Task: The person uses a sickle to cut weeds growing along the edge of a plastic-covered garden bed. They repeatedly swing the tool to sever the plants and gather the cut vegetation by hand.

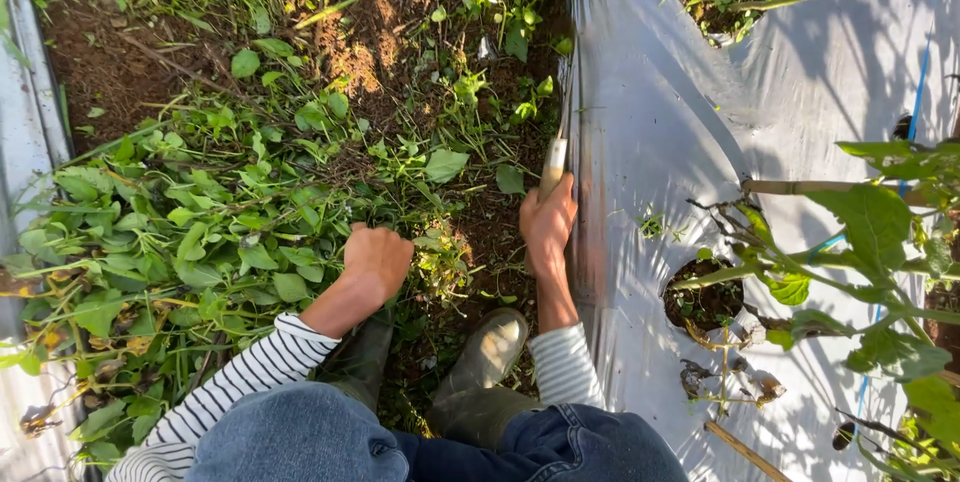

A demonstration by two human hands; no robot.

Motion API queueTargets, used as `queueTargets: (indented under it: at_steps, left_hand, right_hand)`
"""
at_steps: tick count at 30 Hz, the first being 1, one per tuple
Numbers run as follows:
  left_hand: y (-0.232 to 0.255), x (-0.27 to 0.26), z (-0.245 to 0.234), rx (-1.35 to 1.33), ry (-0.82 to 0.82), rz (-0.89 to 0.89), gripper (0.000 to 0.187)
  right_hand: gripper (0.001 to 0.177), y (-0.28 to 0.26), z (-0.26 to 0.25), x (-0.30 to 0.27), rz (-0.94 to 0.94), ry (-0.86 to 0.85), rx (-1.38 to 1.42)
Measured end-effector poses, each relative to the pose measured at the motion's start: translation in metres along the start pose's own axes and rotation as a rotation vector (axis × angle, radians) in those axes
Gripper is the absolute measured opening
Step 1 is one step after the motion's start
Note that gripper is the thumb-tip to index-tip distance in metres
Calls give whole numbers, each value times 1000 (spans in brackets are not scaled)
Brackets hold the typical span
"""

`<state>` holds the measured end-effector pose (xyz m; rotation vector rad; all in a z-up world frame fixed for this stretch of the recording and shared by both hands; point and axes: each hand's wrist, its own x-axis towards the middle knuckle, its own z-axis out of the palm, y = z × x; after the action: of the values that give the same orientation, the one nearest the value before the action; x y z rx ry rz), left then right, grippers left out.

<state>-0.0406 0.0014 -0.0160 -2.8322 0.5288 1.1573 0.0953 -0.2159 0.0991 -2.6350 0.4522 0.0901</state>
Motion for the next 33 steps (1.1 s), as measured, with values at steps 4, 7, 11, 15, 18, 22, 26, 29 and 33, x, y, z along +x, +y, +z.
queueTargets:
  at_steps: [4,7,11,15,18,22,26,29,33]
  left_hand:
    - [-7,-14,-26,12,5,-29,27]
    - [4,8,5,38,-16,-8,27]
    - [6,4,4,29,-17,10,26]
    - [-12,-27,-39,15,-25,-10,27]
    - [-1,4,6,43,-34,-7,24]
    - [-2,-8,-19,95,-14,23,24]
    - [-7,-11,-18,17,-12,-12,26]
    - [1,-5,-9,44,-23,-8,26]
    - [0,-11,-22,48,3,16,24]
  right_hand:
    - [51,-18,-14,-39,73,-94,25]
    - [57,-11,-8,-16,46,-47,61]
    - [63,-50,-41,-17,72,-131,79]
    - [63,-9,-10,-47,117,-131,221]
    - [56,-22,6,-23,151,-60,205]
    - [40,4,15,-10,57,-43,268]
    - [25,-7,-1,-34,159,-128,342]
    - [24,2,13,-11,146,-81,370]
    - [8,-16,14,-8,306,-195,642]
